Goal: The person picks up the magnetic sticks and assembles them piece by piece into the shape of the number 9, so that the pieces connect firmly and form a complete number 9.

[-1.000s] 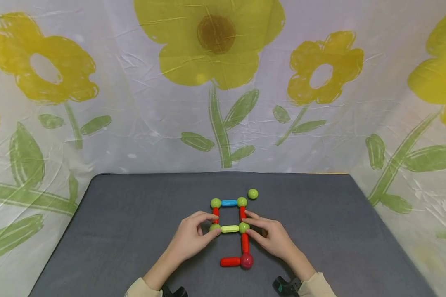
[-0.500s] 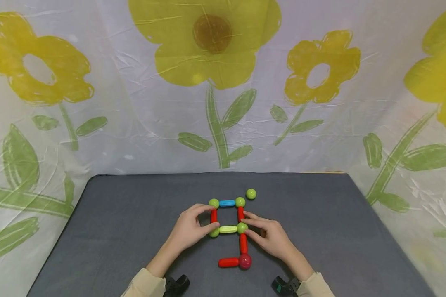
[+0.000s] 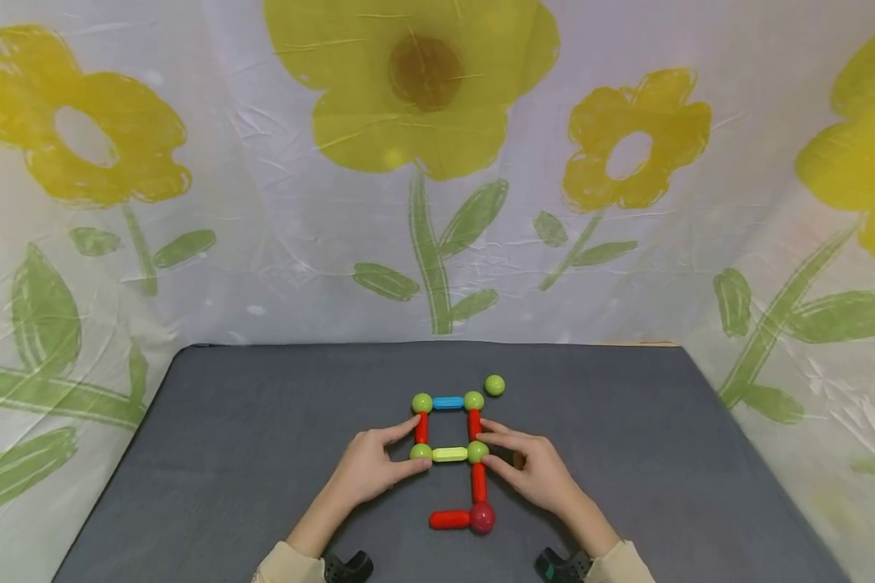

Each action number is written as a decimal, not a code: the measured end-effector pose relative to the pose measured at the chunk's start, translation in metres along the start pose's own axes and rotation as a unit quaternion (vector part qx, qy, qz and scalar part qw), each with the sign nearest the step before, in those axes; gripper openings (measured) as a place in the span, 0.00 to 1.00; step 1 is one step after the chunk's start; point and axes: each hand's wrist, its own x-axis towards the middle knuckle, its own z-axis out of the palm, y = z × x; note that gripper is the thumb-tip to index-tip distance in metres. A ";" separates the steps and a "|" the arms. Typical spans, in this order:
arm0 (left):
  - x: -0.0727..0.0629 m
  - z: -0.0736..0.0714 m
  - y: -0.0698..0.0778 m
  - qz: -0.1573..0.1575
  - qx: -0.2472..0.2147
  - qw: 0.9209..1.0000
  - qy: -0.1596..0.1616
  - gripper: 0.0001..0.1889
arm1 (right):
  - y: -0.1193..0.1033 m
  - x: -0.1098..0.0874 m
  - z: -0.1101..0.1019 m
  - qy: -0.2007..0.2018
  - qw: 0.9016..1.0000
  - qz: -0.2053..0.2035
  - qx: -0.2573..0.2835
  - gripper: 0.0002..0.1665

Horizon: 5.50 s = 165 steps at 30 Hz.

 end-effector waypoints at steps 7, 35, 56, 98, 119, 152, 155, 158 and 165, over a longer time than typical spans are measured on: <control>0.007 0.005 0.003 0.022 -0.008 1.000 -0.004 0.39 | 0.002 -0.001 -0.008 0.008 1.000 0.003 0.011 0.20; 0.161 0.016 0.067 0.159 0.049 0.979 -0.114 0.21 | 0.009 0.001 0.002 -0.002 0.999 -0.024 0.042 0.18; 0.167 0.035 0.073 0.140 0.092 0.976 -0.140 0.20 | 0.008 0.001 0.003 0.004 0.999 -0.029 0.041 0.18; -0.054 -0.018 0.008 0.106 -0.042 0.987 -0.112 0.20 | 0.001 -0.001 0.002 0.008 1.000 0.005 0.030 0.19; -0.058 -0.007 -0.005 0.102 -0.061 0.984 -0.135 0.20 | 0.002 0.000 -0.001 0.012 1.000 0.003 0.027 0.19; -0.062 -0.006 -0.011 0.096 -0.083 0.984 -0.127 0.20 | -0.057 -0.031 0.026 -0.083 0.994 -0.032 0.058 0.10; -0.062 -0.006 -0.011 0.098 -0.083 0.984 -0.125 0.20 | -0.055 -0.032 0.028 -0.075 0.995 -0.031 0.059 0.11; -0.062 -0.005 -0.011 0.101 -0.081 0.984 -0.123 0.20 | -0.053 -0.033 0.030 -0.065 0.995 -0.027 0.075 0.10; -0.061 -0.005 -0.011 0.105 -0.075 0.984 -0.120 0.20 | -0.049 -0.033 0.031 -0.060 0.992 -0.009 0.106 0.10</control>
